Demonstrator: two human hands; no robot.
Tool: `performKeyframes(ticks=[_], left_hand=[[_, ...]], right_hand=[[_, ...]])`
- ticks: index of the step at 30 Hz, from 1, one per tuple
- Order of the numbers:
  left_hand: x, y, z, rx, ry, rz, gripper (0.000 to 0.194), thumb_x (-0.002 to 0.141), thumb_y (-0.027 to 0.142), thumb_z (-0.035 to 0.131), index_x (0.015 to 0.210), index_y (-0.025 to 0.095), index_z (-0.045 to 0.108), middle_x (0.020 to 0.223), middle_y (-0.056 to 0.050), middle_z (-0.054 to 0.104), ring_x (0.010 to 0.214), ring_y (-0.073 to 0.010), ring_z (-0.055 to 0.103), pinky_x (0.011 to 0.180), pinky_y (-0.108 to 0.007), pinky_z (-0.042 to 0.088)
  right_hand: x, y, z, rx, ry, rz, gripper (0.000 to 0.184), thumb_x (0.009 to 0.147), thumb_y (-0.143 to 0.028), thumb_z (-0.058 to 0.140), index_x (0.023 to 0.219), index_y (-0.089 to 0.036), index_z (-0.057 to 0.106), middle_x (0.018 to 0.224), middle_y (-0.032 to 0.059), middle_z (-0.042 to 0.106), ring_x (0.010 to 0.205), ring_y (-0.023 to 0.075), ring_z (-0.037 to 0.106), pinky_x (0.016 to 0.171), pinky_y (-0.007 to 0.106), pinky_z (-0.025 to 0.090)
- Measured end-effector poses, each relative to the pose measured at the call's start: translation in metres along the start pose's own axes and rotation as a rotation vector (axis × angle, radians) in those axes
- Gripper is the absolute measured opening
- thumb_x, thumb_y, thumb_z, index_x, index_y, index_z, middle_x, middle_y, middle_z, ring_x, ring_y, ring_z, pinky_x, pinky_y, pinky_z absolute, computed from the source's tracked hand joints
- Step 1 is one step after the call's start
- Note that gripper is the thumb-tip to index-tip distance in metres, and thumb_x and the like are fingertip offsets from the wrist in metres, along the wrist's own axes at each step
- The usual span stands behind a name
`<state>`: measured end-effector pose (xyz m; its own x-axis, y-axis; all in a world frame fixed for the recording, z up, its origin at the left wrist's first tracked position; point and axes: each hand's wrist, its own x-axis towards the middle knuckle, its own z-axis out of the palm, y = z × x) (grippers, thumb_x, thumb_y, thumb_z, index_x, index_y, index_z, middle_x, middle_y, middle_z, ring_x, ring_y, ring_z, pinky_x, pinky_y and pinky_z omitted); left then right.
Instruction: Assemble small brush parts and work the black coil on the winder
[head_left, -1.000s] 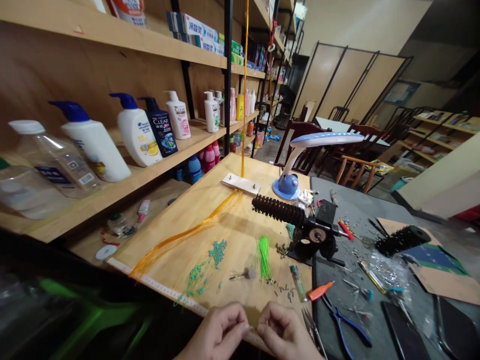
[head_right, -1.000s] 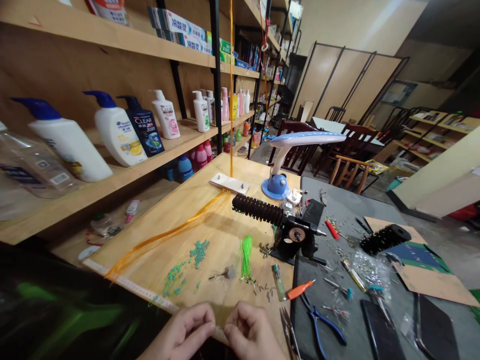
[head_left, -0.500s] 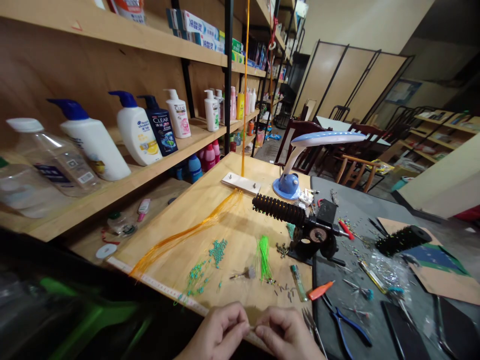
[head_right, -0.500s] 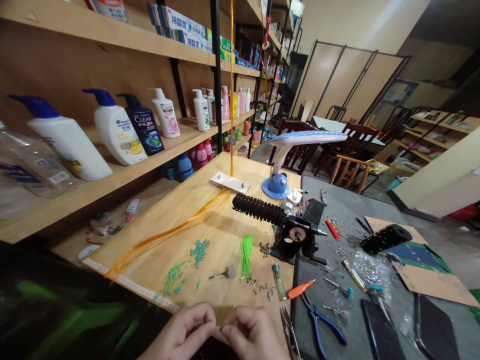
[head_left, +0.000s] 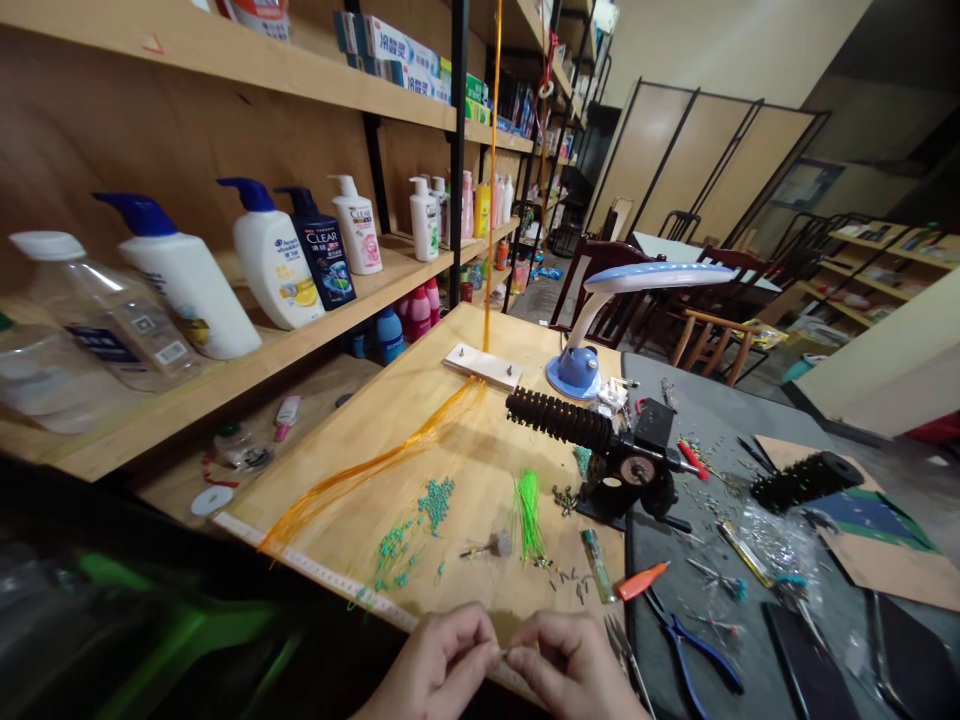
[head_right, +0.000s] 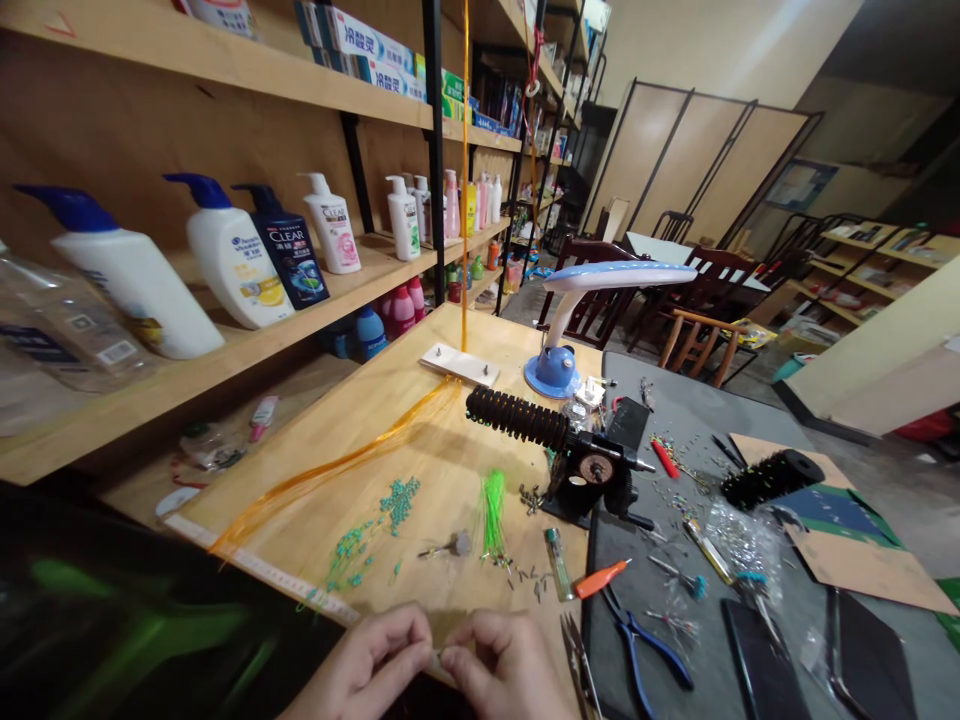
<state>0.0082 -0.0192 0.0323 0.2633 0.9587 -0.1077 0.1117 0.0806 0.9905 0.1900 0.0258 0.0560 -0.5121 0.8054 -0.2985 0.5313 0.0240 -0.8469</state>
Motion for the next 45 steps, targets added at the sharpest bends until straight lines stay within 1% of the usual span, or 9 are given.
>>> performKeyframes(ticks=[7,14,17,22,27,31,35,38,45], left_hand=[[-0.004,0.007,-0.002,-0.045,0.082,-0.066,0.035,0.088,0.052,0.047,0.072,0.021,0.044,0.067,0.004,0.036,0.066,-0.0155,0.037,0.061,-0.026,0.032],[-0.002,0.004,-0.009,-0.1,0.183,-0.037,0.041,0.089,0.059,0.047,0.071,0.021,0.046,0.067,0.005,0.037,0.066,-0.0154,0.038,0.063,-0.026,0.033],[0.002,-0.003,-0.011,-0.088,0.251,-0.003,0.041,0.09,0.056,0.047,0.069,0.021,0.047,0.067,0.004,0.04,0.067,-0.0161,0.042,0.064,-0.025,0.035],[0.008,-0.02,-0.013,0.123,0.294,0.063,0.035,0.092,0.045,0.049,0.069,0.021,0.058,0.063,0.001,0.053,0.064,-0.018,0.052,0.061,-0.025,0.038],[0.011,0.001,-0.019,0.354,0.396,0.186,0.018,0.085,0.03,0.063,0.1,0.027,0.074,0.106,-0.008,0.072,0.091,-0.0252,0.066,0.081,-0.029,0.045],[0.019,0.04,-0.013,0.339,0.218,0.314,0.021,0.078,0.024,0.072,0.099,0.027,0.075,0.097,-0.007,0.075,0.094,-0.0284,0.063,0.083,-0.034,0.045],[0.034,0.064,-0.002,0.302,0.033,0.274,0.008,0.075,0.019,0.074,0.071,0.024,0.077,0.078,-0.003,0.073,0.083,-0.0241,0.063,0.078,-0.034,0.041],[0.045,0.063,0.001,0.206,0.028,0.119,0.007,0.071,0.016,0.073,0.066,0.02,0.075,0.073,-0.003,0.072,0.078,-0.0213,0.063,0.073,-0.031,0.042],[0.061,0.039,0.002,-0.463,-0.171,-0.126,0.013,0.063,0.023,0.076,0.067,0.013,0.07,0.058,0.0,0.067,0.057,-0.0138,0.06,0.064,-0.028,0.045]], right_hand=[[-0.002,0.002,-0.018,-0.185,-0.025,-0.066,0.014,0.077,-0.023,0.06,0.068,-0.017,0.069,0.064,0.0001,0.064,0.065,0.0152,0.057,0.062,0.025,0.039],[-0.001,-0.005,-0.04,0.343,-0.215,0.149,0.023,0.077,-0.042,0.057,0.078,-0.02,0.049,0.064,-0.0044,0.054,0.048,0.0092,0.049,0.04,0.017,0.032],[-0.003,-0.015,-0.048,0.28,-0.19,0.136,0.016,0.075,-0.031,0.056,0.083,-0.017,0.054,0.062,-0.006,0.052,0.047,0.0057,0.041,0.043,0.016,0.029],[-0.008,-0.031,-0.057,0.183,-0.121,0.067,0.026,0.081,-0.027,0.051,0.105,-0.017,0.054,0.068,-0.0022,0.062,0.056,0.0099,0.05,0.046,0.018,0.035],[-0.006,-0.04,-0.056,0.11,-0.157,0.053,0.035,0.086,-0.03,0.048,0.119,-0.018,0.051,0.072,-0.0004,0.068,0.049,0.0089,0.052,0.041,0.017,0.033],[-0.003,-0.046,-0.055,0.13,-0.19,0.039,0.038,0.087,-0.032,0.05,0.121,-0.016,0.05,0.067,-0.0014,0.067,0.046,0.0084,0.05,0.043,0.017,0.036],[-0.001,-0.051,-0.059,0.089,-0.232,-0.014,0.037,0.092,-0.037,0.049,0.122,-0.016,0.049,0.065,-0.0024,0.064,0.047,0.0078,0.05,0.046,0.017,0.037],[-0.001,-0.053,-0.064,0.017,-0.253,-0.031,0.03,0.094,-0.037,0.048,0.117,-0.017,0.053,0.062,-0.0047,0.058,0.048,0.0075,0.047,0.046,0.017,0.033],[0.003,-0.047,-0.074,0.137,-0.145,-0.091,0.033,0.092,-0.049,0.052,0.104,-0.018,0.055,0.058,-0.0105,0.035,0.051,0.0092,0.03,0.048,0.022,0.024]])
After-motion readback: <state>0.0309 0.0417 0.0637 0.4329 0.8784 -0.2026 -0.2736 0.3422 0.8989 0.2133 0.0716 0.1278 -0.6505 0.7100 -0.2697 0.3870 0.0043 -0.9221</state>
